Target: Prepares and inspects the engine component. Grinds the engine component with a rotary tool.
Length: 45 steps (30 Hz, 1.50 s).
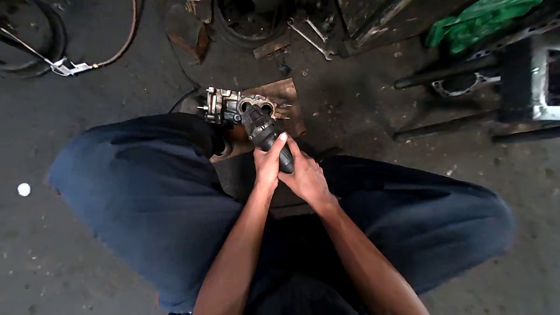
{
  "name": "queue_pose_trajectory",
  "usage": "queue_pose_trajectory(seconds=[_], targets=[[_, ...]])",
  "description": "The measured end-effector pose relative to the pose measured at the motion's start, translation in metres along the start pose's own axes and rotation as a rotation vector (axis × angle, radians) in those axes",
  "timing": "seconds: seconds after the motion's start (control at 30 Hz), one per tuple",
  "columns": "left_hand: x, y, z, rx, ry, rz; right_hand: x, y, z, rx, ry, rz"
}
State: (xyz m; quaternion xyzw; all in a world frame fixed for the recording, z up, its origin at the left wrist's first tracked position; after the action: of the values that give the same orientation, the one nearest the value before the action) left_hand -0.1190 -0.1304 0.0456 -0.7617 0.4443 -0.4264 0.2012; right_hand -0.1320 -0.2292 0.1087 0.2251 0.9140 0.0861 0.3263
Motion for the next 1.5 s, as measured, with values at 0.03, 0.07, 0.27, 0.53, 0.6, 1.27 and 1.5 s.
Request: queue_pose_trajectory(seconds=[0.03, 0.07, 0.27, 0.53, 0.6, 1.27, 1.5], targets=[[-0.001, 0.001, 0.002, -0.002, 0.005, 0.001, 0.000, 0.001, 0.002, 0.002, 0.003, -0.003], [-0.002, 0.002, 0.004, -0.004, 0.010, 0.005, 0.001, 0.001, 0.004, 0.005, 0.008, -0.005], [0.000, -0.001, 0.001, 0.007, -0.011, -0.007, -0.001, 0.001, 0.001, 0.013, 0.010, -0.019], [0.006, -0.014, -0.012, 0.015, 0.009, -0.019, -0.005, 0.007, -0.014, 0.006, 0.012, -0.003], [0.006, -0.014, -0.012, 0.023, 0.016, -0.031, -0.006, 0.008, -0.014, 0.016, 0.029, -0.009], [0.007, -0.011, -0.012, 0.026, 0.027, -0.050, -0.008, 0.005, -0.015, -0.010, 0.009, -0.013], [0.008, -0.012, -0.013, 0.030, 0.031, -0.043, -0.008, 0.005, -0.015, -0.003, 0.011, -0.014]])
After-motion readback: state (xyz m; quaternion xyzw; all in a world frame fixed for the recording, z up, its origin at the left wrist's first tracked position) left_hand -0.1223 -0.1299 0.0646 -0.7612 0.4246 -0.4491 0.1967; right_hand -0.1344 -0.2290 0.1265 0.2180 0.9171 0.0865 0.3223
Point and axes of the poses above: each hand's wrist, its own z-axis towards the middle knuckle, its own x-axis out of the palm, y = z × x, the point moved 5 cm from there along z, towards the middle knuckle, and after that the axes turned 12 degrees about y, right-handed, at the moved point
